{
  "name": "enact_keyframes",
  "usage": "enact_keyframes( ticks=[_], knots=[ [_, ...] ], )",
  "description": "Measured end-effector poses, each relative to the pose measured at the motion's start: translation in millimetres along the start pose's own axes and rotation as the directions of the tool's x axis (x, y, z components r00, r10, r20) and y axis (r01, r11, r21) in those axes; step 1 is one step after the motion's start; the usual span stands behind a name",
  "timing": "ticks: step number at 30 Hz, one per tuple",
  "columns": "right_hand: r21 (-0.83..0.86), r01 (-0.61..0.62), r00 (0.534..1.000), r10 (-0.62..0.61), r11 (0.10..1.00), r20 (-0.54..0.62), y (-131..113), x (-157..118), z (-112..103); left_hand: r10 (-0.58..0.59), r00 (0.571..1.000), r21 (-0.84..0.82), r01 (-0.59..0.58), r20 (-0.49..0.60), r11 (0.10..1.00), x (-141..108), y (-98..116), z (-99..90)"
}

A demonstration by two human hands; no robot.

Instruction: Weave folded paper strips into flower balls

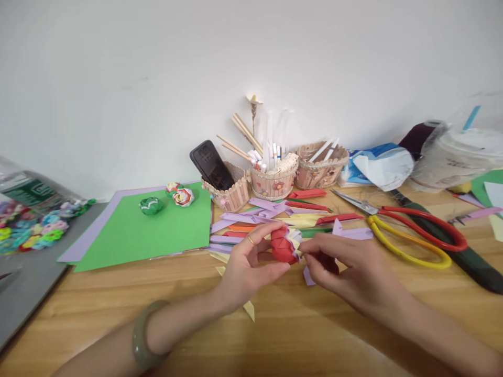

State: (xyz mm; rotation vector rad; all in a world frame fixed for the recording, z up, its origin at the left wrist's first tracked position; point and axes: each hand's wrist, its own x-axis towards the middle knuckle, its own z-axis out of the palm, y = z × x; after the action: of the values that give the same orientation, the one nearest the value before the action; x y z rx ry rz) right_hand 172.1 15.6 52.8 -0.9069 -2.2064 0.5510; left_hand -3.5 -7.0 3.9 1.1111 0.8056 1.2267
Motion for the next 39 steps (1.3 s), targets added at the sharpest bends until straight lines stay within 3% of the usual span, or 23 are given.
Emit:
enact_keyframes(
  ticks=[7, 15, 22, 32, 39],
  knots=[
    [0.027, -0.078, 0.996, 0.077, 0.997, 0.035, 0.4, -0.1, -0.7, 0.061, 0.998, 0.020, -0.061, -0.013, 0.998, 1.6, -2.8, -0.5],
    [0.001, -0.128, 0.992, 0.128, 0.992, 0.012, 2.1, -2.1, 2.1, 0.053, 0.998, 0.069, -0.052, -0.014, 0.996, 1.3, -3.2, -0.2],
    [0.079, -0.187, 0.977, 0.178, 0.979, 0.116, -2.5, 1.2, -4.1, 0.045, 0.999, 0.089, -0.046, 0.018, 0.995, -1.5, -2.2, -0.3],
    [0.104, -0.194, 0.974, 0.180, 0.975, 0.135, 3.3, 1.7, -3.9, 0.053, 0.998, 0.057, -0.052, -0.013, 0.997, -0.2, -2.0, -0.1],
    [0.215, -0.300, 0.941, 0.252, 0.929, 0.226, 3.4, 2.9, -4.8, 0.046, 0.999, 0.068, -0.047, 0.011, 0.997, -0.9, -1.6, -1.6]
  ],
)
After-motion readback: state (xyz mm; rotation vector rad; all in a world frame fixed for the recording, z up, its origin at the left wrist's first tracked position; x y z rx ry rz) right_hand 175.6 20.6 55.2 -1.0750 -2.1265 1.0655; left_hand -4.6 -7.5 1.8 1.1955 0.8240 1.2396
